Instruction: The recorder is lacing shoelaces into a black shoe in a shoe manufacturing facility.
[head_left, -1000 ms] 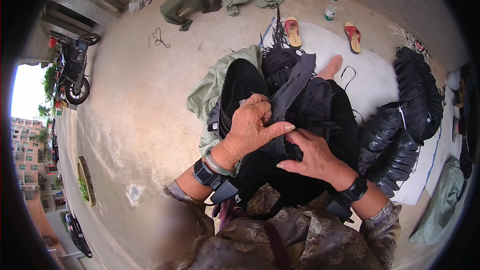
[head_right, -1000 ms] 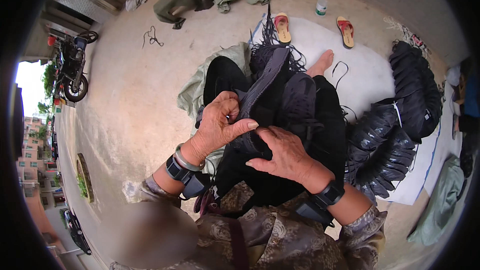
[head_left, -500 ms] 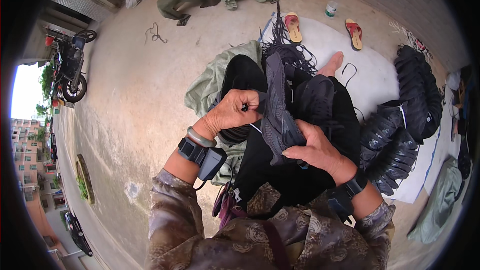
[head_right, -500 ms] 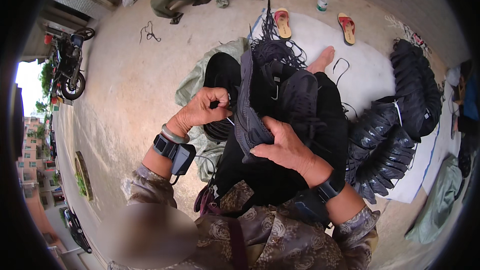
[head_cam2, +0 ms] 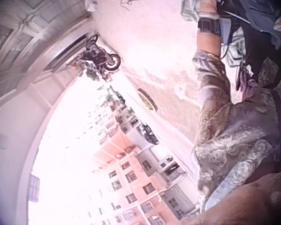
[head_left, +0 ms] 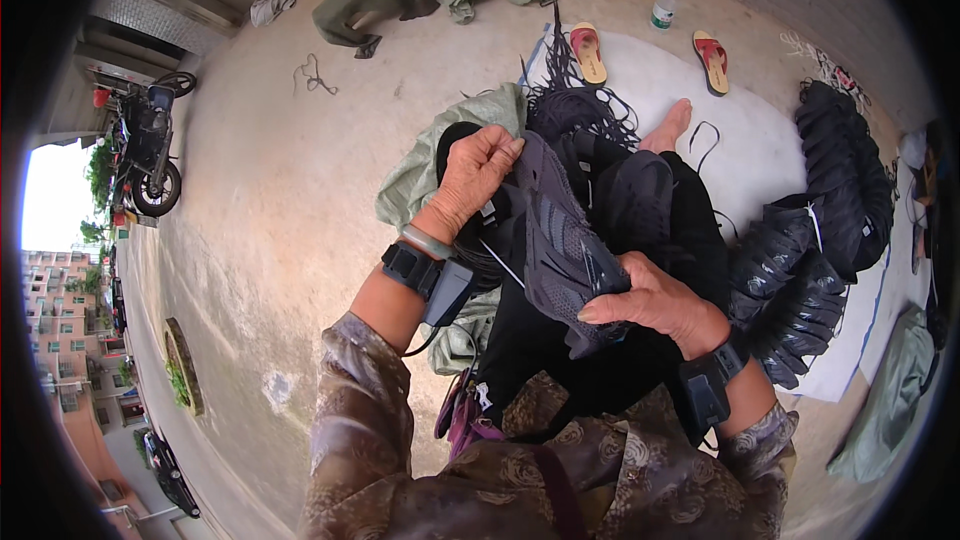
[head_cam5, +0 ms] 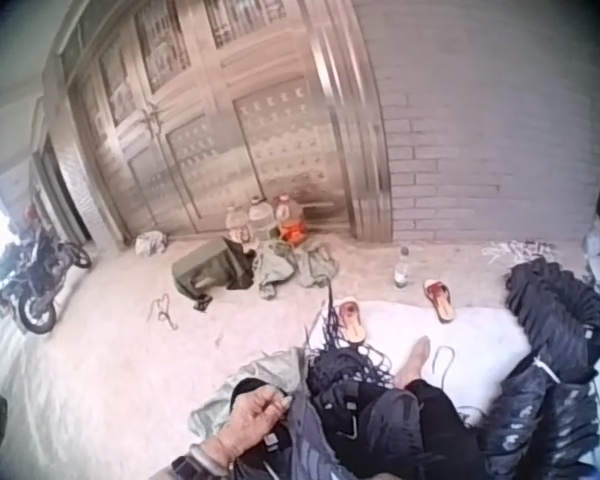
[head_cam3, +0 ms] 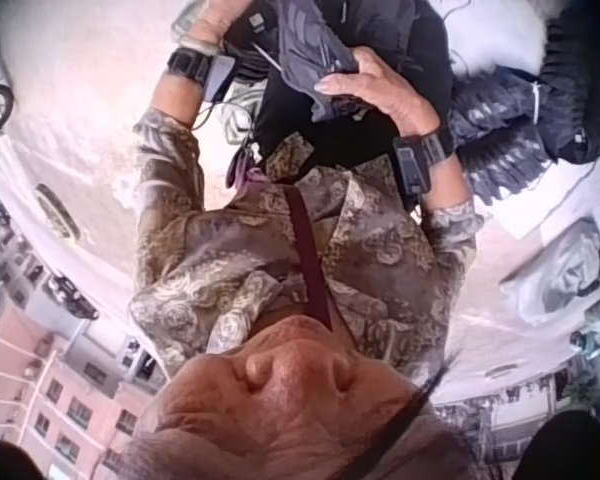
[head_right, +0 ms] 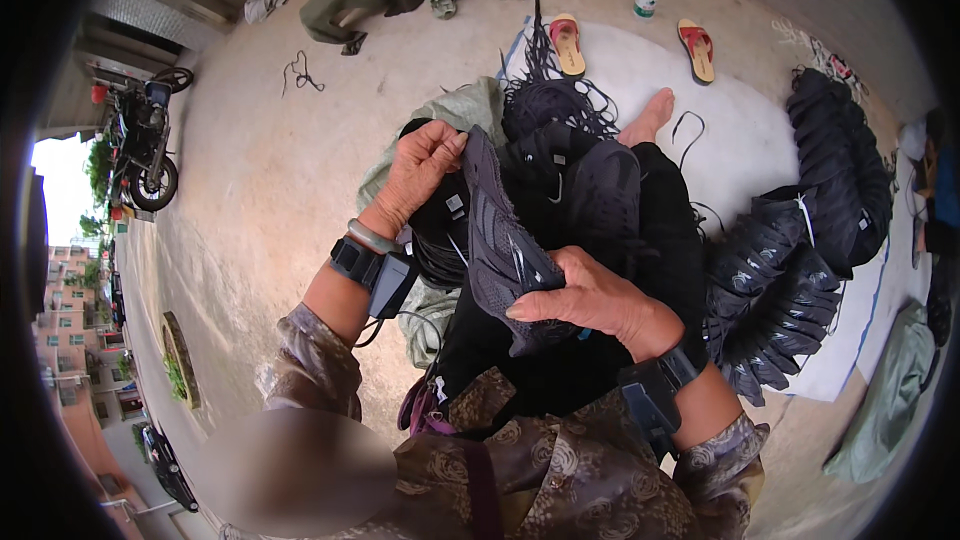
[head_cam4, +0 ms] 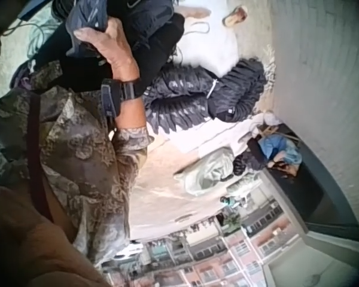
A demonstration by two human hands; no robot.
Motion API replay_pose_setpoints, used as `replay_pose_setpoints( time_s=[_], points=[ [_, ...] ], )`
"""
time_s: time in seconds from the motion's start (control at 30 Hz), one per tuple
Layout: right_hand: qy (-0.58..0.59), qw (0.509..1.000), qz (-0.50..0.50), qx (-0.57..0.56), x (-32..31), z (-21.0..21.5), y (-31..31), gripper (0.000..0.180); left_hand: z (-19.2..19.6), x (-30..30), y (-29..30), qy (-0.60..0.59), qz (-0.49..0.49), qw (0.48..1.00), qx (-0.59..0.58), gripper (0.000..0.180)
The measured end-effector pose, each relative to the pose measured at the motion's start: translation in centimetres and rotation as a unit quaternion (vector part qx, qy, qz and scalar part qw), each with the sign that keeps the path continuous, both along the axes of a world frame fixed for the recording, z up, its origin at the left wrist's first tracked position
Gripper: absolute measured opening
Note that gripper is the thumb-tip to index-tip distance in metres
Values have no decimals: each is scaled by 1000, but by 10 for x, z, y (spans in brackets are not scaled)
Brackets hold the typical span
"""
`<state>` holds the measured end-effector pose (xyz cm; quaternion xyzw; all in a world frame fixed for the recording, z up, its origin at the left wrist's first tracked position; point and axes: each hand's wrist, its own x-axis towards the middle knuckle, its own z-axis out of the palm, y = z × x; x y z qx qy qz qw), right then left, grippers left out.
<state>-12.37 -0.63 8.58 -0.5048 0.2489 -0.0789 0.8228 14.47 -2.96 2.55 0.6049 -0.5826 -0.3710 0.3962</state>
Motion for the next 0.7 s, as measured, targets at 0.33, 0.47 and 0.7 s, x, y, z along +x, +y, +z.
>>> replay_pose_setpoints(
  time_s=[0.33, 0.47, 0.7],
  points=[
    [30, 983, 179, -17, 8, -11, -18, 33, 32, 14, -69, -24, -228, 946, 229, 17],
    [16, 984, 168, -58, 0, -1, -17, 32, 36, -7, -86, 21, -338, 898, 281, 33],
    [-79, 978, -128, 142, -42, -36, -6, 36, 5, 11, -22, 188, 53, 969, 150, 34]
  ],
)
